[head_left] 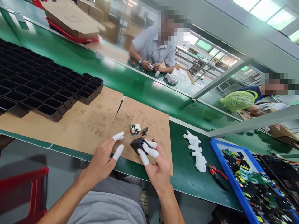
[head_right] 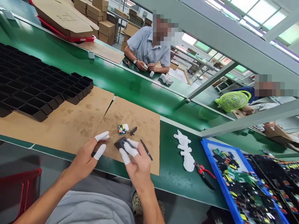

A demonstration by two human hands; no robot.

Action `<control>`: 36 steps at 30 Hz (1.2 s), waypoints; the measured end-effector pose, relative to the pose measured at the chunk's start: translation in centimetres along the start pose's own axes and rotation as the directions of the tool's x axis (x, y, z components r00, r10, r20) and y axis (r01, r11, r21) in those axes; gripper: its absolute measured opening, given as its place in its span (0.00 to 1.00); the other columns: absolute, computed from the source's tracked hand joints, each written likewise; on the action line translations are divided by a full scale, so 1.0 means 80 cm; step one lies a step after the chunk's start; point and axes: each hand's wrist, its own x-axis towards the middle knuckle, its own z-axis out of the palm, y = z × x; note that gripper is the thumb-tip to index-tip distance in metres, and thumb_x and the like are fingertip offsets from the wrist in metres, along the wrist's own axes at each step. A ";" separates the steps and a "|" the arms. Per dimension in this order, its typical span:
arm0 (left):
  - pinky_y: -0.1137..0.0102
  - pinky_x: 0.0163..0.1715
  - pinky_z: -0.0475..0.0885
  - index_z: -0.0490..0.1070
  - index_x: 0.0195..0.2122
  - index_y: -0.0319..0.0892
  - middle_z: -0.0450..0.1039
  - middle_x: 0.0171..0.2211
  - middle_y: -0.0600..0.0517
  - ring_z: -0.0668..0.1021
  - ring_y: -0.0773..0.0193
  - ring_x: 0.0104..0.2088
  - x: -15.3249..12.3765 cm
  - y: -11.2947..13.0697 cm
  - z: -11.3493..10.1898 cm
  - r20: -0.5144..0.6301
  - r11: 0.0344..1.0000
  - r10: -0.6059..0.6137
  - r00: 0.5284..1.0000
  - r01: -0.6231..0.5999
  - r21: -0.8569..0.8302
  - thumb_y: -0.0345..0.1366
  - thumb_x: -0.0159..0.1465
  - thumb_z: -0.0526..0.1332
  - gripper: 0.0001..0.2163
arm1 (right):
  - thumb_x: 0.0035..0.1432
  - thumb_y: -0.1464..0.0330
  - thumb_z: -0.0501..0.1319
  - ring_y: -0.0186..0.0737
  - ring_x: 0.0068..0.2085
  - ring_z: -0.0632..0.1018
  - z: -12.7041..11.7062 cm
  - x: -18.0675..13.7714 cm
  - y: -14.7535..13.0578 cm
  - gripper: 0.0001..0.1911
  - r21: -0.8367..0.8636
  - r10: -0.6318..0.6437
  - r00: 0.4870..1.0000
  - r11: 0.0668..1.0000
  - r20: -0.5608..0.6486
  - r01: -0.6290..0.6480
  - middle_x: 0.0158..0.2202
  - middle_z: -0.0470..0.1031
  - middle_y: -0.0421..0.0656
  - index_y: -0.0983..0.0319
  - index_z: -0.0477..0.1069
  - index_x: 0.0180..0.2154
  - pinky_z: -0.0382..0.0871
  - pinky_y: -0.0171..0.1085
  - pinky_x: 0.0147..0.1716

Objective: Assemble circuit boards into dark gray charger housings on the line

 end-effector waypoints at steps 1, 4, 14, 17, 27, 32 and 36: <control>0.47 0.64 0.79 0.69 0.74 0.46 0.82 0.63 0.39 0.83 0.47 0.62 0.000 0.000 0.000 -0.003 1.000 0.001 1.000 -0.001 0.000 0.46 0.83 0.53 0.23 | 0.68 0.79 0.72 0.45 0.53 0.88 -0.002 0.002 -0.003 0.29 0.000 0.012 0.999 1.000 -0.029 -0.012 0.54 0.84 0.47 0.48 0.81 0.64 0.87 0.42 0.52; 0.46 0.65 0.79 0.68 0.74 0.45 0.81 0.63 0.39 0.83 0.46 0.62 0.000 0.000 0.001 -0.009 1.000 -0.006 1.000 0.006 -0.001 0.46 0.83 0.53 0.23 | 0.67 0.78 0.73 0.46 0.51 0.88 0.002 0.000 -0.002 0.26 0.071 0.095 0.995 0.993 -0.014 -0.093 0.52 0.86 0.47 0.48 0.84 0.60 0.87 0.43 0.51; 0.45 0.67 0.76 0.70 0.72 0.45 0.81 0.63 0.40 0.81 0.46 0.65 -0.001 0.000 0.000 0.014 0.998 -0.055 0.998 0.055 0.003 0.48 0.82 0.54 0.22 | 0.64 0.66 0.79 0.44 0.47 0.88 0.034 -0.021 0.019 0.09 0.341 0.424 0.906 0.853 -0.014 -0.394 0.46 0.88 0.47 0.55 0.89 0.46 0.87 0.39 0.47; 0.44 0.68 0.76 0.70 0.71 0.44 0.80 0.65 0.39 0.81 0.46 0.66 -0.002 0.000 0.001 0.019 0.998 -0.058 0.998 0.058 0.009 0.48 0.82 0.54 0.22 | 0.76 0.56 0.69 0.41 0.48 0.89 0.031 -0.018 0.009 0.13 0.468 0.573 0.812 0.751 -0.111 -0.466 0.50 0.88 0.46 0.55 0.84 0.53 0.89 0.38 0.46; 0.45 0.68 0.77 0.70 0.71 0.46 0.80 0.66 0.40 0.80 0.45 0.67 -0.009 -0.008 0.004 0.021 0.995 -0.043 0.999 0.041 0.087 0.51 0.82 0.54 0.23 | 0.68 0.55 0.76 0.41 0.67 0.84 0.020 -0.007 -0.010 0.15 0.959 0.844 0.516 0.006 0.147 -0.283 0.60 0.87 0.38 0.51 0.86 0.53 0.78 0.44 0.72; 0.44 0.67 0.77 0.70 0.70 0.45 0.80 0.65 0.40 0.80 0.43 0.68 -0.010 -0.010 0.007 0.014 0.992 -0.027 1.000 0.025 0.125 0.51 0.82 0.54 0.24 | 0.64 0.56 0.79 0.42 0.64 0.86 0.025 -0.014 -0.006 0.18 0.970 0.851 0.502 -0.038 0.156 -0.239 0.62 0.86 0.39 0.52 0.87 0.53 0.79 0.43 0.70; 0.44 0.67 0.77 0.71 0.70 0.47 0.80 0.64 0.41 0.80 0.43 0.67 -0.011 -0.014 0.007 0.023 0.991 -0.018 1.000 0.014 0.131 0.51 0.82 0.54 0.23 | 0.63 0.55 0.80 0.39 0.59 0.88 0.021 -0.015 -0.007 0.19 0.972 0.852 0.492 -0.078 0.180 -0.220 0.58 0.88 0.38 0.52 0.87 0.53 0.82 0.40 0.67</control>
